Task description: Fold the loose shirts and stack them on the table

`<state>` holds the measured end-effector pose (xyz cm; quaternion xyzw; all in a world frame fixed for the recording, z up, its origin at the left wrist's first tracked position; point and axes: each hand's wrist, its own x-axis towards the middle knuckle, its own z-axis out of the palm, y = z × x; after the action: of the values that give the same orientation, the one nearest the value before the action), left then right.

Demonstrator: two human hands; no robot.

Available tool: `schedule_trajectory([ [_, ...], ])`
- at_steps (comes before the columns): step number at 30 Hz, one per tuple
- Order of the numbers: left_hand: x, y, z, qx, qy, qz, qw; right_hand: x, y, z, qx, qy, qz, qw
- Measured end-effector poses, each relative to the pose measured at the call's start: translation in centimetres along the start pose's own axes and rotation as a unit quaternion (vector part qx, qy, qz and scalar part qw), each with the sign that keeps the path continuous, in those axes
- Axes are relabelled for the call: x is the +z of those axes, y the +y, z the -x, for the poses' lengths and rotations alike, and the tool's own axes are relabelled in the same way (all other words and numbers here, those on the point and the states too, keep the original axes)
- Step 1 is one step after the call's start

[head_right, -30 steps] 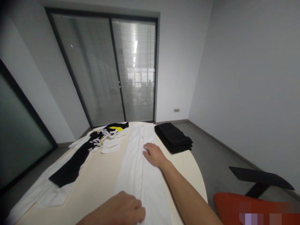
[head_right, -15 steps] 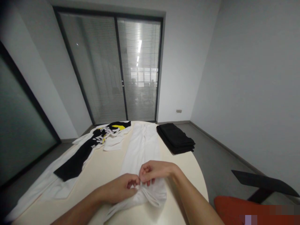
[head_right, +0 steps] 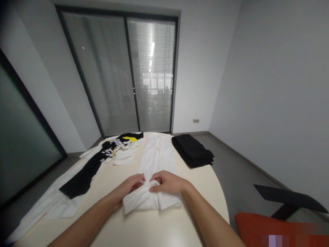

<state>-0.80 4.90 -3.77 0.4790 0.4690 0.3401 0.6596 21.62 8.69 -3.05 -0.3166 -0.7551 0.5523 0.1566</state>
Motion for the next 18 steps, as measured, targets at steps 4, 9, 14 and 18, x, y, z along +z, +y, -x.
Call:
schedule_trajectory([
  [4,-1.7,1.5,0.8,0.039,-0.036,0.044,0.998,-0.7,0.4,-0.3,-0.030,0.114,-0.025,0.993],
  [9,-2.9,0.9,-0.2,0.079,-0.051,-0.016,0.995,-1.8,1.9,-1.1,-0.028,0.223,-0.070,0.972],
  [14,-3.2,-1.6,-2.3,0.136,0.043,-0.094,0.985,-2.4,2.9,-0.8,-0.004,0.233,-0.020,0.972],
  [18,-3.3,-1.9,-2.4,0.160,0.082,-0.193,0.965,-2.6,2.8,0.4,0.009,0.161,0.087,0.983],
])
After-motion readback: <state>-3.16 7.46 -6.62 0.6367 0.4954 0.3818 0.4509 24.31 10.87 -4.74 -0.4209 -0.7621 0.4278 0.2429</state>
